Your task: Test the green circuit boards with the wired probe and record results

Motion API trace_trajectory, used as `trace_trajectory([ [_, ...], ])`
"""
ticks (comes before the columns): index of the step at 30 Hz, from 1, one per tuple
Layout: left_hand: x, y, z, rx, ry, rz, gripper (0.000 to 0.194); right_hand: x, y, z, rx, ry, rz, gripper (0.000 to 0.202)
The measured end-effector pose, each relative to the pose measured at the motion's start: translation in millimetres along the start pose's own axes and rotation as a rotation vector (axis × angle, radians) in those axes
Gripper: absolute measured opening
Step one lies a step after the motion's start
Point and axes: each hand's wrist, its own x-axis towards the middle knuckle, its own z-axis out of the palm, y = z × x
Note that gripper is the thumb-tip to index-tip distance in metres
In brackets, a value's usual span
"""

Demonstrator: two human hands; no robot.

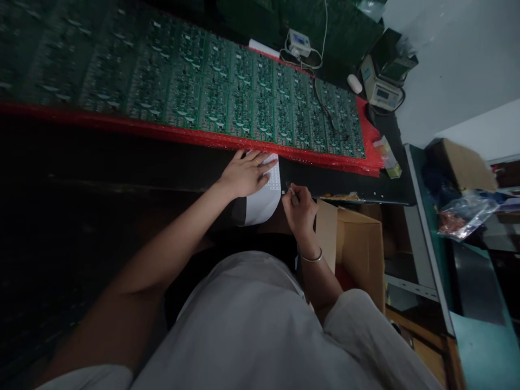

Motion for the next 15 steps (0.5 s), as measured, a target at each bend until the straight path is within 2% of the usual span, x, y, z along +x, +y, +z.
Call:
trace_trajectory([
  [8,-14,7,-1.6,-0.023,0.023,0.022,0.057,23,13,20,0.079,-0.080,0.129,0.017],
  [11,-16,2,-4.0,-0.072,0.031,0.032,0.063,27,12,29,0.081,-0.087,0.104,0.018],
  [15,-17,-7,-4.0,-0.122,0.051,0.043,0.058,35,8,42,0.093,-0.108,0.015,0.023],
])
